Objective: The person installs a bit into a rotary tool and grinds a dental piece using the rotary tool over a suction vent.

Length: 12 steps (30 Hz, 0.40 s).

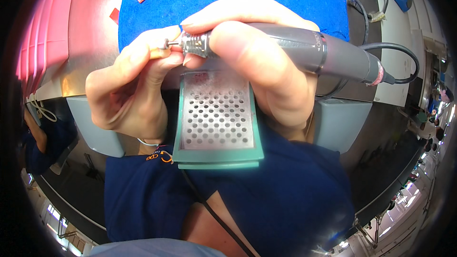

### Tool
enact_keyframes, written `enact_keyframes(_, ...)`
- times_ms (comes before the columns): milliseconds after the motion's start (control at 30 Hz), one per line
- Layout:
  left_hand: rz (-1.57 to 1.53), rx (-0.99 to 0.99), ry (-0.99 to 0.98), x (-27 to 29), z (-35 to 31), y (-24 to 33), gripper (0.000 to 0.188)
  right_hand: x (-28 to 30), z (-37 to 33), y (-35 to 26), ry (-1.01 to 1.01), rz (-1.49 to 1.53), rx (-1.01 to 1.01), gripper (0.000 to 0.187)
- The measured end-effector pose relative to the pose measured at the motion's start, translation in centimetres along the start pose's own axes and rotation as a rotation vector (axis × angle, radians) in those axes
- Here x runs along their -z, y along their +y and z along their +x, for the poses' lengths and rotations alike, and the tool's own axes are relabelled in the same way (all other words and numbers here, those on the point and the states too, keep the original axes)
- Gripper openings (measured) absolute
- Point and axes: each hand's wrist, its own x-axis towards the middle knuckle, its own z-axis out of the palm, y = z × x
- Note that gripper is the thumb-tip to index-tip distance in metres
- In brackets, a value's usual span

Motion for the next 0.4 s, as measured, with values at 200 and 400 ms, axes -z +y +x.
enact_keyframes(200, 0.002, -0.015, 0.01, 0.01, -0.03, -0.17, 0.033, -0.09, 0.07, 0.07, -0.004, 0.068, -0.005, 0.039)
enact_keyframes(400, 0.049, -0.034, -0.009, 0.22, 0.09, -0.28, 0.034, -0.07, 0.25, 0.15, -0.018, 0.084, 0.01, 0.042)
